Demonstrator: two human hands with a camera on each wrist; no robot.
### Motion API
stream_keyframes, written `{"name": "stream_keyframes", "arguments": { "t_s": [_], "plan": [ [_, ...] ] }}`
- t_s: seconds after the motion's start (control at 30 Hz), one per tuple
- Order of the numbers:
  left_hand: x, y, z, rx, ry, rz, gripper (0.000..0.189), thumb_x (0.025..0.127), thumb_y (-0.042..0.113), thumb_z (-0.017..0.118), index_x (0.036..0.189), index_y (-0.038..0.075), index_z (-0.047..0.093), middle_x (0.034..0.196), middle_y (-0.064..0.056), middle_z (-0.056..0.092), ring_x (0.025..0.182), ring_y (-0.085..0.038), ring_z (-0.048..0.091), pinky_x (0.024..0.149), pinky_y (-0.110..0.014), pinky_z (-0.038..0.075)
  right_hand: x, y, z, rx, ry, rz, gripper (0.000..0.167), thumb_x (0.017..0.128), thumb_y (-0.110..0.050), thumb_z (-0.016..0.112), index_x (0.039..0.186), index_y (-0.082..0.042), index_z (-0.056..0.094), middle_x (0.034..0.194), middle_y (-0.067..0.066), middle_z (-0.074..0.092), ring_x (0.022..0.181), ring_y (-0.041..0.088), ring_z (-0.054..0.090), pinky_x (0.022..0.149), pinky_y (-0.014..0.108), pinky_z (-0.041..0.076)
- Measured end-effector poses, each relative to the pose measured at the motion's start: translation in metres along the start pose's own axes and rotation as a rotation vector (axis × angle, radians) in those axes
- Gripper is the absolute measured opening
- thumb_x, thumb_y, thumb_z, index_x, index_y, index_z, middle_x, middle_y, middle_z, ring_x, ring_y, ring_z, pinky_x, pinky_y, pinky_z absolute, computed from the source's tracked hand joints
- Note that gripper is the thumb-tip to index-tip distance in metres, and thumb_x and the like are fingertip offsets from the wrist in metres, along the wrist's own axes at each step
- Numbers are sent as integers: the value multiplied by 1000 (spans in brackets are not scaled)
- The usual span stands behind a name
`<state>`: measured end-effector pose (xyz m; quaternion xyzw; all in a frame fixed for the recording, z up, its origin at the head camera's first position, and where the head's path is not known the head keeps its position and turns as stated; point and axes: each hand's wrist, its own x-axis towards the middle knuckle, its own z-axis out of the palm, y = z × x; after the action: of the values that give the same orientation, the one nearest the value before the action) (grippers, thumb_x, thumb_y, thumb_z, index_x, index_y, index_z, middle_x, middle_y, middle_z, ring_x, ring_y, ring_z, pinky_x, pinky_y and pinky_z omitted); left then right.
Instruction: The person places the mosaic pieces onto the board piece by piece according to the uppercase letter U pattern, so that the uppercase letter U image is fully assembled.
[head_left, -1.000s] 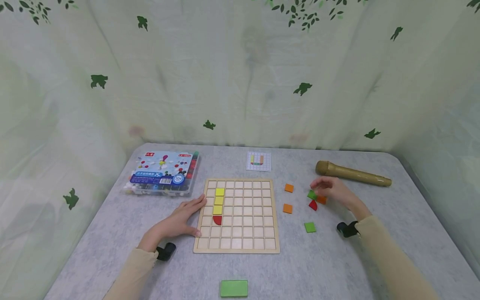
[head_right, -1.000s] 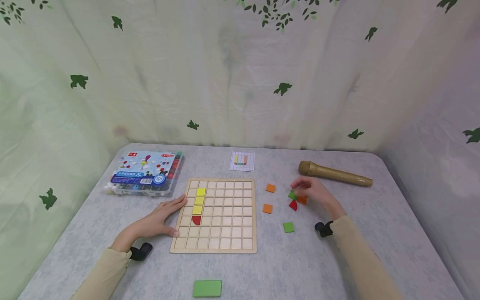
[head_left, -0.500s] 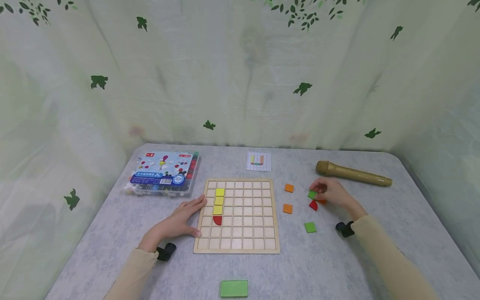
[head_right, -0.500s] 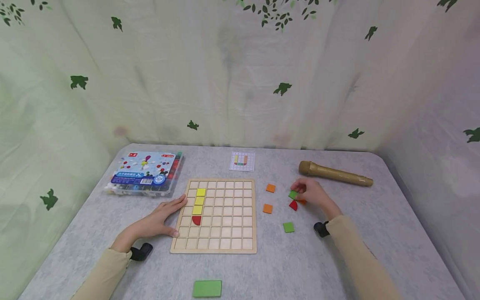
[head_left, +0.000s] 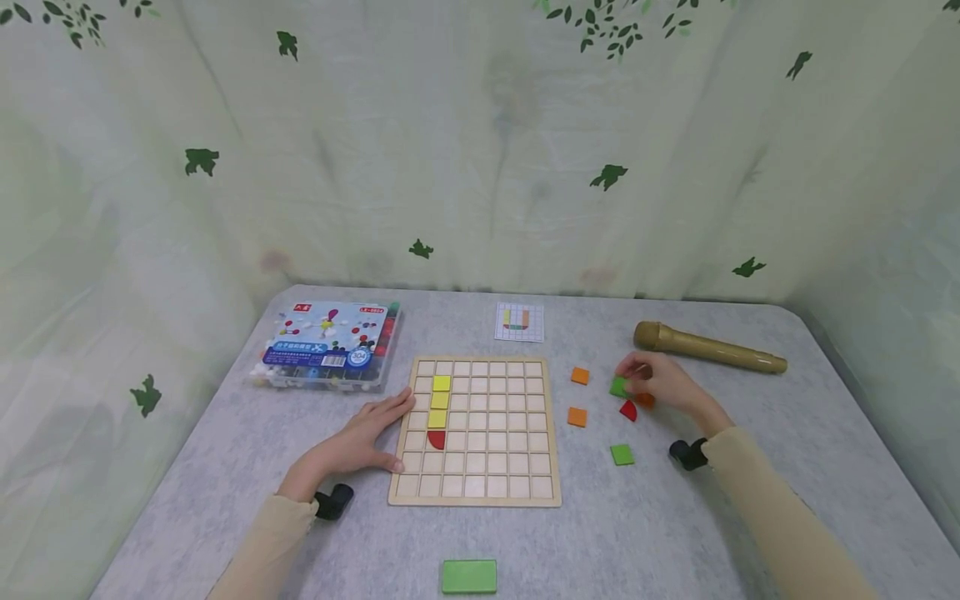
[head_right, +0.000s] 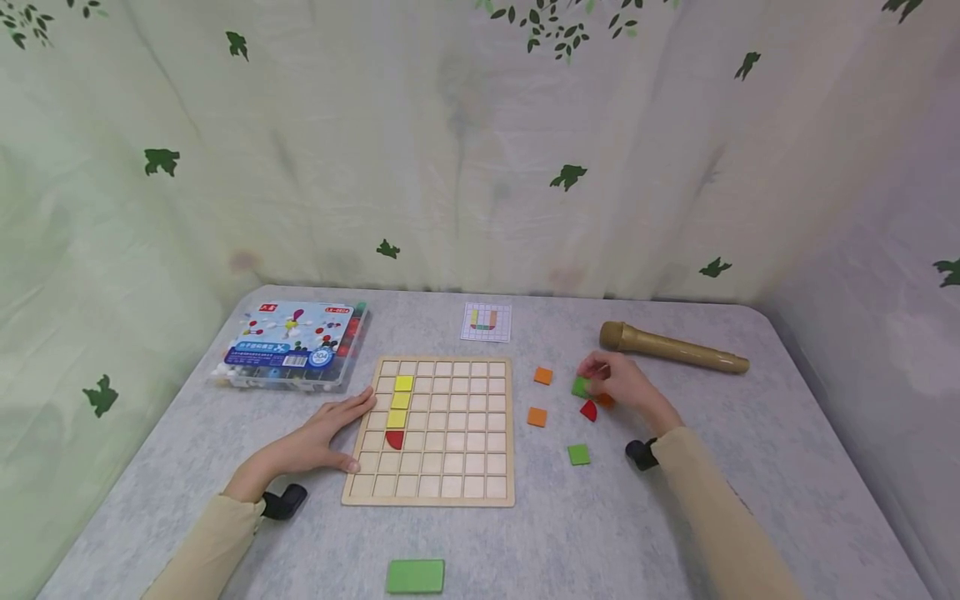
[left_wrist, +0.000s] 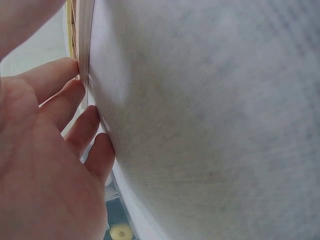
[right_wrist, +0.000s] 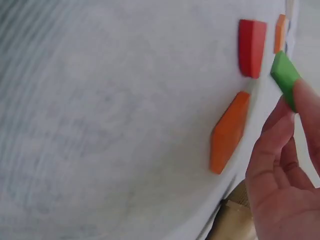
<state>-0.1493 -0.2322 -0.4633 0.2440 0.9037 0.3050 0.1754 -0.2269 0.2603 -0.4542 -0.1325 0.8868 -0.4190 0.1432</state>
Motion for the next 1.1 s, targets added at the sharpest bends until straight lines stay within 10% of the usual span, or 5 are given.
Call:
{"name": "stream_keyframes", "arguments": {
  "t_s": [1.1],
  "plan": [
    [1,0,0,-20,9,-22,99,76,34,79,150,0,24,158,-16,13,137,-41,18,104,-60,21,30,-99,104,223,-317,-239,8,88,-2,64,96,-3,67,88,3,63,79,17,57,75,30,48]
  ]
}}
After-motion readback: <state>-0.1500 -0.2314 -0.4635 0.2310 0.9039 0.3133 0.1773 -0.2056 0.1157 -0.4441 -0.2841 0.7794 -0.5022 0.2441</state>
